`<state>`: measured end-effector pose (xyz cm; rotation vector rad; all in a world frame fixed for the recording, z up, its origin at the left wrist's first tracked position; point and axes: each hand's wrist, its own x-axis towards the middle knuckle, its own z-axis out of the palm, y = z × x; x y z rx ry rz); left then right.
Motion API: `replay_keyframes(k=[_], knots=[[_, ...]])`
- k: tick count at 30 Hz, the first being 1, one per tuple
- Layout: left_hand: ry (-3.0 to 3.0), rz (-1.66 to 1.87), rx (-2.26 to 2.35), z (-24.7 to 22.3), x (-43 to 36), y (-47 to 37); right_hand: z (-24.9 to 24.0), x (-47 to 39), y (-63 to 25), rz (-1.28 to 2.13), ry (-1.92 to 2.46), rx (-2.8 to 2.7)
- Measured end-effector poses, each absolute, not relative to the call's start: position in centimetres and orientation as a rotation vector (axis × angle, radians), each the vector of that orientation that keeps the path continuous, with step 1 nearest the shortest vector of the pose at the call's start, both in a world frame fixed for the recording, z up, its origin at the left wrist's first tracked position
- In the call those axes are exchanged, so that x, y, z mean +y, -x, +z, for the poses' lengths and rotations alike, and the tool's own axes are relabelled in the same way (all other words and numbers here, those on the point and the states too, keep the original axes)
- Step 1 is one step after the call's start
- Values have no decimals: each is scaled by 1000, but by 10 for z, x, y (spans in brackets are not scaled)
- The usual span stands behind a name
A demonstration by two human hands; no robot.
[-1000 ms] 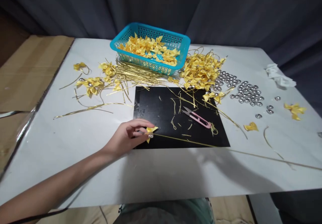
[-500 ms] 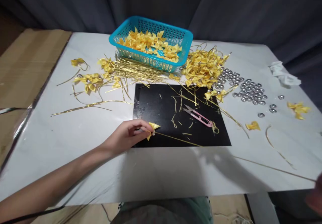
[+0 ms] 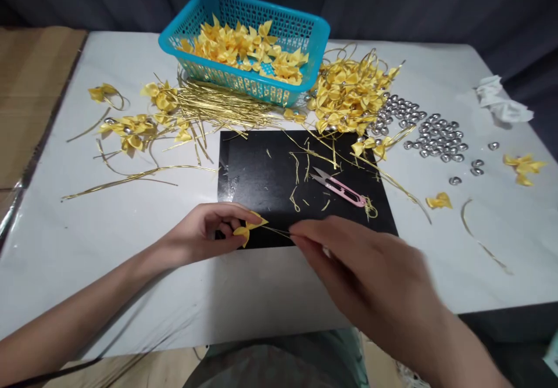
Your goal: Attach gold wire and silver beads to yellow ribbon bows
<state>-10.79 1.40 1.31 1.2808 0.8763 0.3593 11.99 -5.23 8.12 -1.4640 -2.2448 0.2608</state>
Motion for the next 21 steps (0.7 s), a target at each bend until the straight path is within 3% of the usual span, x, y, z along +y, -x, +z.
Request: replay_keyframes(k=[3,8,21], knots=[[-1281,350,863,15,15,108,66,-42,-101,349,1341,-2273],[-1241,359,834,14,14,109,47,-34,-91,212,1216,-2415],[-1264,312,905,14,15,109,41,-33,-89,344,1172,-2421]])
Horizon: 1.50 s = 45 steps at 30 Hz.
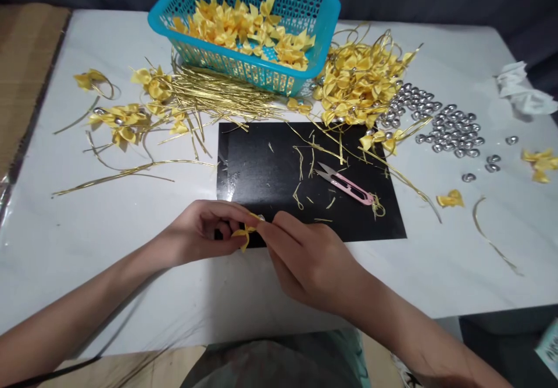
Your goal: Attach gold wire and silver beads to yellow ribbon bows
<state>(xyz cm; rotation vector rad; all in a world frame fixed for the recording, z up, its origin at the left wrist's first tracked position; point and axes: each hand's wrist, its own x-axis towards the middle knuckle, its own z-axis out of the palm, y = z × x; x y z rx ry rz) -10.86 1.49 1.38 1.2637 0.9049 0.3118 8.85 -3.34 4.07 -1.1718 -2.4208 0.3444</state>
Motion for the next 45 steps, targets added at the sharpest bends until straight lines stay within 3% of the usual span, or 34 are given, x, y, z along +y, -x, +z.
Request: replay_keyframes(k=[6,15,30,45], knots=[[-1271,321,903,15,15,109,38,-35,-88,293,1172,-2434],[-1264,331,926,17,15,106,45,-36,-85,-56,989,-2665],[-1461,399,916,11,10,103,42,-38,-63,-205,996,-2751],[-2072,967,805,2,-7,101,29,-53,-64,248,1368,-2384]])
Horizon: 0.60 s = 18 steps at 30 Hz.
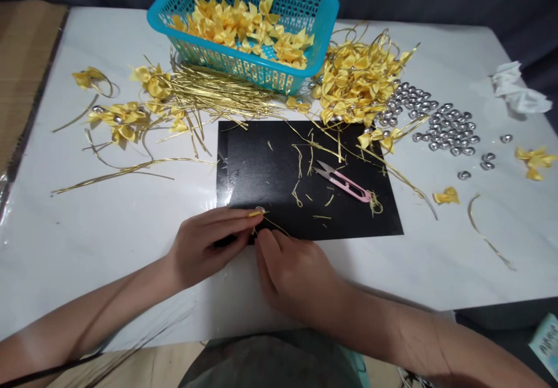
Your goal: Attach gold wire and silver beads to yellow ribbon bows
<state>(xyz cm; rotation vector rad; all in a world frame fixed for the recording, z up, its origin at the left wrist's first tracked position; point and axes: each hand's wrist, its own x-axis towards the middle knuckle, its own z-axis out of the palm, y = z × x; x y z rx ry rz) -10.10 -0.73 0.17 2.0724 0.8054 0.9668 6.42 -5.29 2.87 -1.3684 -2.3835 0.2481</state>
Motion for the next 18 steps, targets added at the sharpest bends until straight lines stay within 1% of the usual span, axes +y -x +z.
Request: replay_keyframes(k=[9,12,15,18], knots=[[-2299,1143,606,4,-5,104,24,-43,-82,150,1075,-2447],[-2326,1173,615,6,-5,104,27,-38,-85,216,1086,-2426],[-2354,1182,605,5,-5,105,37,-34,-84,403,1207,-2231],[-2401,1170,583,1,-5,107,48,-26,-84,756,1424,-1776]])
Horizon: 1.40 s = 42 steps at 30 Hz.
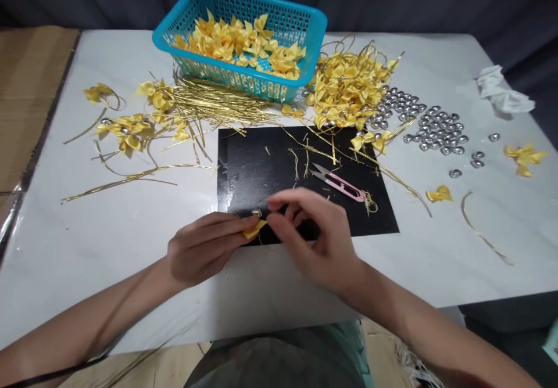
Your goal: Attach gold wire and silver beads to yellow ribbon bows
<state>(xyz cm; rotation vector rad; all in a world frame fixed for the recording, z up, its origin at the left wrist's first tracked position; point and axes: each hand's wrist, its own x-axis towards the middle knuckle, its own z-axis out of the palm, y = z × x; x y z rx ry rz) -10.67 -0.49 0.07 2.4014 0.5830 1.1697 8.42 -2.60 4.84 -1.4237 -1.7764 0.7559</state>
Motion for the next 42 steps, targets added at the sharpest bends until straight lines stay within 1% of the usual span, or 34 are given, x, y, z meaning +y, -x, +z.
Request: replay_keyframes(k=[2,5,7,11,15,19,23,28,32,35,39,42], knots=[[-2423,1168,555,-2,-5,108,52,-17,-85,1089,1461,-1639],[-2433,1150,487,-5,-6,108,50,-2,-85,1634,1311,-1637],[-2380,1105,488,-7,-8,109,47,5,-85,1765,1188,-1655],[-2224,982,599,-10,-11,108,44,8,-80,1689,1080,-1751],[-2286,951,585,-6,-8,107,41,3,-74,1615,1178,-1515],[-2367,1106,520,0,-2,106,32,-1,-71,1624,1258,-1287],[-2390,1160,551,1,0,104,27,-2,-75,1671,1218,-1359],[-2323,1074,538,-1,1,105,25,-4,-76,1451,1083,-1554],[-2226,1035,550,-3,0,107,24,-7,-72,1465,1065,-1475],[-2263,996,473,-3,-4,106,30,-4,-70,1520,1129,-1263],[-2352,878,411,-4,-8,103,53,8,-78,1493,1219,-935],[-2365,852,405,-4,-8,103,73,15,-94,1360,1416,-1049]])
